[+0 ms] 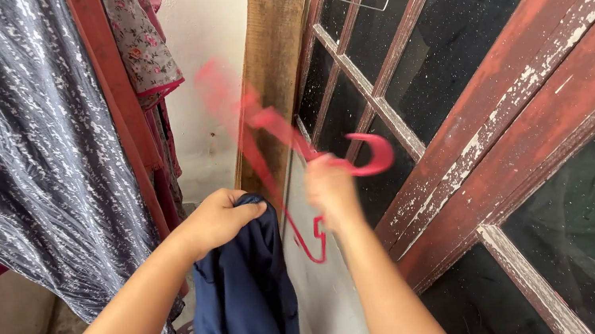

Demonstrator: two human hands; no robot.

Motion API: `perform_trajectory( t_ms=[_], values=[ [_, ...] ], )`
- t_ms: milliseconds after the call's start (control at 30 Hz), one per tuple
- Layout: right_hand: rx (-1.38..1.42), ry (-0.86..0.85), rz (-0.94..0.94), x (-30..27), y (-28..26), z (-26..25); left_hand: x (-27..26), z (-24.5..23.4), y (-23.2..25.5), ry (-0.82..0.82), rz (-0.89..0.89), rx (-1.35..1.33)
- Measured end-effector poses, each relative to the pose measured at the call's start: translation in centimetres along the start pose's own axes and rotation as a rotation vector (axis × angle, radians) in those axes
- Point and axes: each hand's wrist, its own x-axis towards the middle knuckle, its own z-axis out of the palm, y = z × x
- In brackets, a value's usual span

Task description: Hanging various pieces of clothing onto hangers and placing them on a clothesline.

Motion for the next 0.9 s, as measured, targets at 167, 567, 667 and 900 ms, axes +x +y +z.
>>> perform_trajectory(
  t_ms=[167, 567, 667, 900],
  values=[
    [0.602, 0.049, -0.293, -4.3, -8.3, -2.3, -1.0, -0.2, 4.6, 0.073, -0.202, 0.102],
    [0.733, -0.097, -0.804, -5.4, -3.5, 1.1, 1.7, -1.0, 5.5, 0.121, -0.328, 0.071],
    [0.713, -0.112, -0.770, -4.5, -1.1, 0.8, 0.7, -1.6, 7.4, 0.072, -0.367, 0.152],
    [0.734, -0.062, -0.720, -4.3, -0.6, 4.6, -0.9, -0.2, 11.7, 0.118, -0.376, 0.119]
  ],
)
